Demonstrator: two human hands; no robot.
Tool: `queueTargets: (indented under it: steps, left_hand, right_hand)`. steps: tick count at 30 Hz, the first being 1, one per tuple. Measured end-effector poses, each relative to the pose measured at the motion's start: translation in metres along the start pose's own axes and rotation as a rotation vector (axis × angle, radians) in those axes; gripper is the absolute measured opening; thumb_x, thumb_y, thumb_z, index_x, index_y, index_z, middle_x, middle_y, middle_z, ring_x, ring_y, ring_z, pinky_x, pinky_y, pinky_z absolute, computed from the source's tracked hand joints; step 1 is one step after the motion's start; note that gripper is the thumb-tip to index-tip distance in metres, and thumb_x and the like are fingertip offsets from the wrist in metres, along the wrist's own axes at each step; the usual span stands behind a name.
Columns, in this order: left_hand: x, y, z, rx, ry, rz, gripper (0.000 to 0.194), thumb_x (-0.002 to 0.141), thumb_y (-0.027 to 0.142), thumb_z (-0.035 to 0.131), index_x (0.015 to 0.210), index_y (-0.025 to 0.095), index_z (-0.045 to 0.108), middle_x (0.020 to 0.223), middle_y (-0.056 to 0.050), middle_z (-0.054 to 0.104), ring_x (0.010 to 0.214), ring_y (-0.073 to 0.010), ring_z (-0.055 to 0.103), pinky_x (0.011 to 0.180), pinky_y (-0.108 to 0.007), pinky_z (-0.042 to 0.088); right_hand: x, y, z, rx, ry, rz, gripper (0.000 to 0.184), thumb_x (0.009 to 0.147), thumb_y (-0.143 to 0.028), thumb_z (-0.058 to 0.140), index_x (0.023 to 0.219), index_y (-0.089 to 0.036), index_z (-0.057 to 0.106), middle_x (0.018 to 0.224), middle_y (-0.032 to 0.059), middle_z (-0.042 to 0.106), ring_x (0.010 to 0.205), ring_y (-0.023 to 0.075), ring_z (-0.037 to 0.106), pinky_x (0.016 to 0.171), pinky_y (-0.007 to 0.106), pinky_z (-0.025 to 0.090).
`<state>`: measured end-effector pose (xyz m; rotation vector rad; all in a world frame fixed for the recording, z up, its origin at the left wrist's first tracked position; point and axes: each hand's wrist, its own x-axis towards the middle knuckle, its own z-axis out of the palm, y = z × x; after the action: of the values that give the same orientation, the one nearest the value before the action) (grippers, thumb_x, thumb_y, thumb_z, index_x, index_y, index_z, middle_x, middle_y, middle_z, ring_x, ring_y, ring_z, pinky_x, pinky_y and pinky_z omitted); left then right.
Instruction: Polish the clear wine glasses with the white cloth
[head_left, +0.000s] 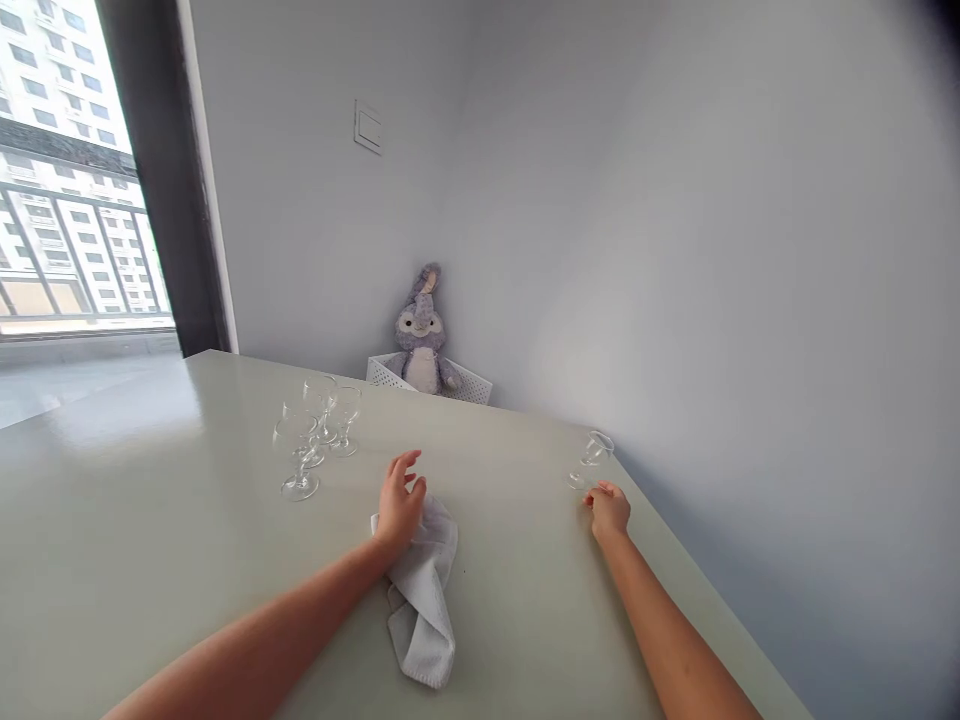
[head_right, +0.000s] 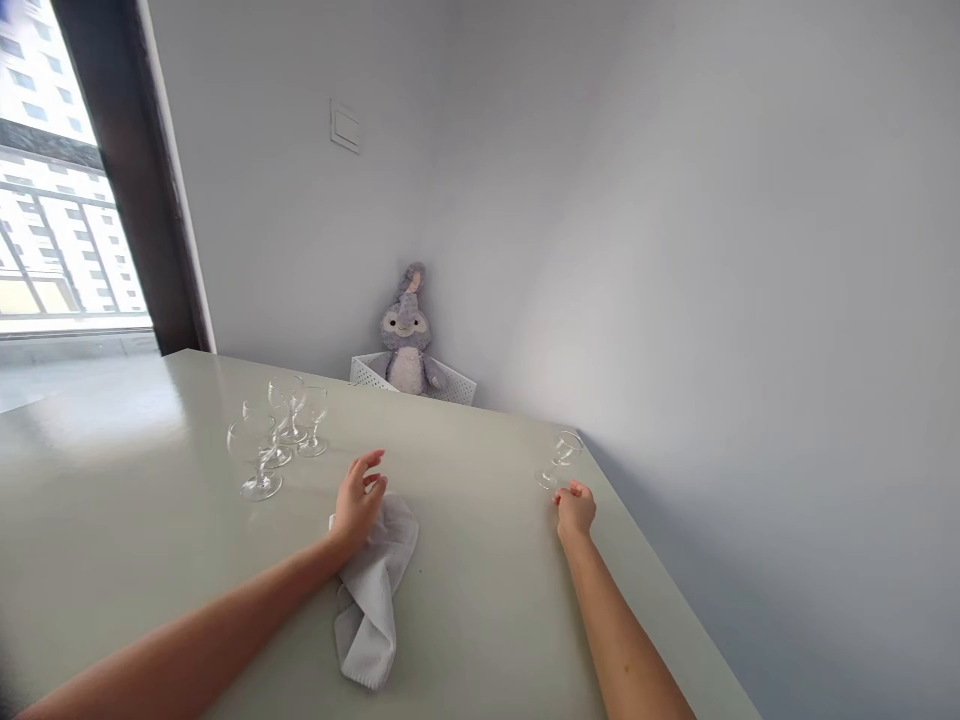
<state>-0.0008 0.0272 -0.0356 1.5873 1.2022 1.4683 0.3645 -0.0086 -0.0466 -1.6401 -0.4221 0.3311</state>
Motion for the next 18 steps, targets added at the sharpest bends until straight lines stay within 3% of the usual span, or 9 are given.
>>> queueTargets:
  steps: [3, 6, 9, 14, 18]
  left_hand:
    - [0.009, 0.005, -0.007, -0.002, 0.119, -0.017, 0.037, 0.074, 0.017, 0.043, 0.11, 0.023, 0.048, 0.116, -0.007, 0.045, 0.106, -0.0184, 0.047, 0.085, -0.033, 0.045]
    - [0.021, 0.008, -0.016, 0.008, 0.239, -0.13, 0.046, 0.074, 0.019, 0.046, 0.12, 0.022, 0.041, 0.121, -0.01, 0.04, 0.101, -0.0186, 0.05, 0.082, -0.033, 0.046]
    - [0.033, 0.004, -0.027, 0.04, 0.33, -0.249, 0.06, 0.075, 0.023, 0.049, 0.131, 0.021, 0.027, 0.128, -0.012, 0.033, 0.101, -0.0189, 0.051, 0.085, -0.035, 0.045]
    - [0.048, -0.012, -0.039, 0.112, 0.403, -0.339, 0.072, 0.074, 0.027, 0.052, 0.136, 0.018, 0.016, 0.138, -0.015, 0.022, 0.11, -0.0207, 0.046, 0.098, -0.038, 0.034]
    - [0.053, -0.02, -0.041, 0.103, 0.399, -0.364, 0.077, 0.072, 0.028, 0.054, 0.137, 0.019, 0.013, 0.142, -0.016, 0.013, 0.108, -0.0214, 0.049, 0.092, -0.036, 0.039]
  right_hand:
    - [-0.022, -0.002, -0.011, 0.06, 0.07, 0.017, 0.023, 0.055, -0.02, 0.053, 0.076, -0.02, 0.045, 0.062, -0.0049, 0.046, 0.045, 0.0084, 0.044, 0.043, 0.024, 0.04]
    - [-0.054, -0.007, -0.01, 0.112, 0.018, 0.018, 0.02, 0.056, -0.023, 0.052, 0.075, -0.02, 0.047, 0.062, -0.0043, 0.046, 0.046, 0.0084, 0.043, 0.04, 0.022, 0.037]
    - [-0.095, -0.017, 0.004, 0.145, -0.151, -0.001, 0.018, 0.056, -0.023, 0.054, 0.073, -0.019, 0.052, 0.062, -0.004, 0.048, 0.047, 0.008, 0.044, 0.041, 0.021, 0.037]
    - [-0.171, -0.041, 0.04, 0.192, -0.599, -0.095, 0.013, 0.063, -0.026, 0.056, 0.073, -0.019, 0.054, 0.063, -0.0046, 0.049, 0.046, 0.0065, 0.04, 0.042, 0.02, 0.032]
    - [-0.214, -0.044, 0.065, 0.168, -0.793, -0.157, 0.013, 0.068, -0.029, 0.054, 0.073, -0.018, 0.055, 0.057, -0.0045, 0.047, 0.047, 0.0083, 0.042, 0.044, 0.02, 0.033]
